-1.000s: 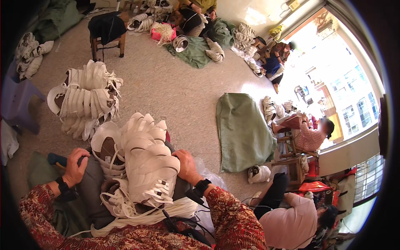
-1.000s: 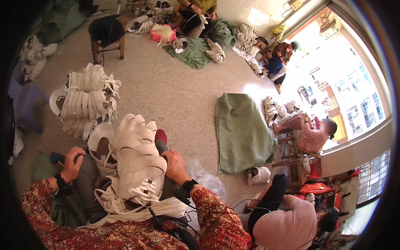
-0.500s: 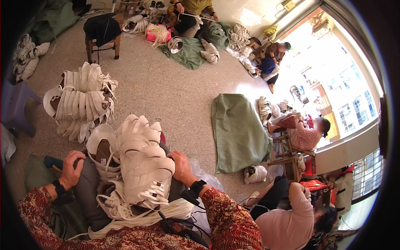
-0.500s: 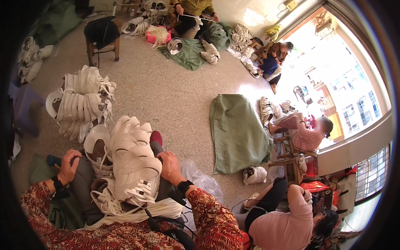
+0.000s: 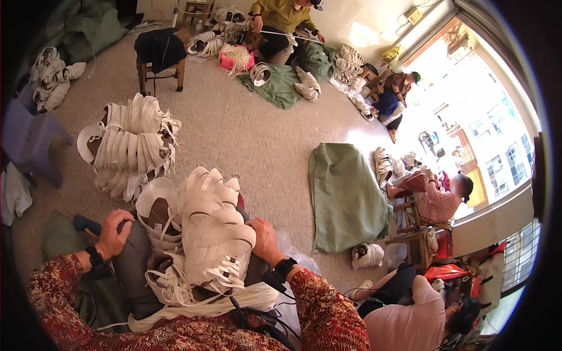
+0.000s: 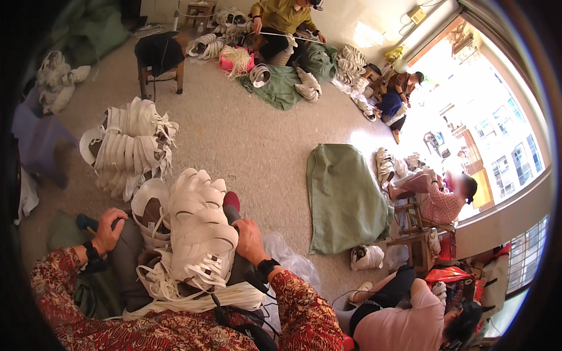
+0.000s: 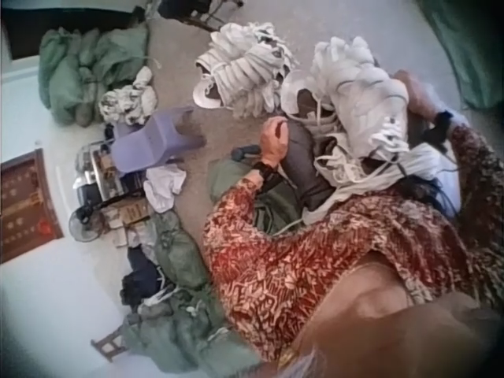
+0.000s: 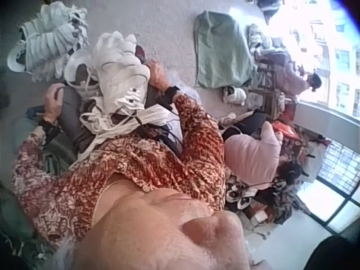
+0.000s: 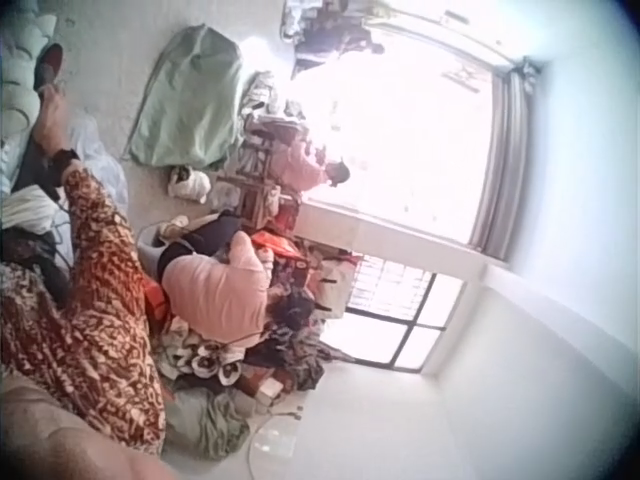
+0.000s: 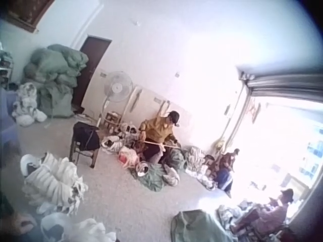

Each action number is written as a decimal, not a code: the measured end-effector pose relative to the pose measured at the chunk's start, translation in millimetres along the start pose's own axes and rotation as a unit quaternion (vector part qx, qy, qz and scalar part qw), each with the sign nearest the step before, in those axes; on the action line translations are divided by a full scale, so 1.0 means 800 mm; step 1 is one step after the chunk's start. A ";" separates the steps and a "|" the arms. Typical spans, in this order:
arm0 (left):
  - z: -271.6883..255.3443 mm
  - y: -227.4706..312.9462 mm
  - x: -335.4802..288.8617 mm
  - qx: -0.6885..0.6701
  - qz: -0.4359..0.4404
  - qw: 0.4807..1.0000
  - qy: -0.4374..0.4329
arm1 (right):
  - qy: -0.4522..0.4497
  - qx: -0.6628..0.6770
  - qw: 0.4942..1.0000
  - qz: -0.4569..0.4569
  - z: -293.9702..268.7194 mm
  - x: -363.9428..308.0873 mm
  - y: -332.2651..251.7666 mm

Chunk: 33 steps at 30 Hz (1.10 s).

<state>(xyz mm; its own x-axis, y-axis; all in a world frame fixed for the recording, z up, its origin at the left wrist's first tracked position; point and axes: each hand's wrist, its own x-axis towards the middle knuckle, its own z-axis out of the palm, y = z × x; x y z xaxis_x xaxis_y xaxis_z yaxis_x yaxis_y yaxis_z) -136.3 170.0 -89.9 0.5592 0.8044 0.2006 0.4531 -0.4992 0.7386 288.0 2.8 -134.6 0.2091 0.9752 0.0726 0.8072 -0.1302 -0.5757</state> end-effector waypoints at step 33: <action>0.003 0.002 -0.006 0.021 -0.016 1.000 0.011 | 0.044 0.011 0.999 -0.022 -0.002 -0.004 -0.006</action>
<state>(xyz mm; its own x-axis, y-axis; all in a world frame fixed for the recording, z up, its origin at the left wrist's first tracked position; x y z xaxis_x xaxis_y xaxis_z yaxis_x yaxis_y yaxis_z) -136.6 164.9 -90.8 0.5288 0.8270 0.1909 0.5002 -0.4853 0.7172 283.7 -0.2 -130.9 0.2211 0.9605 0.1688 0.8043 -0.0817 -0.5886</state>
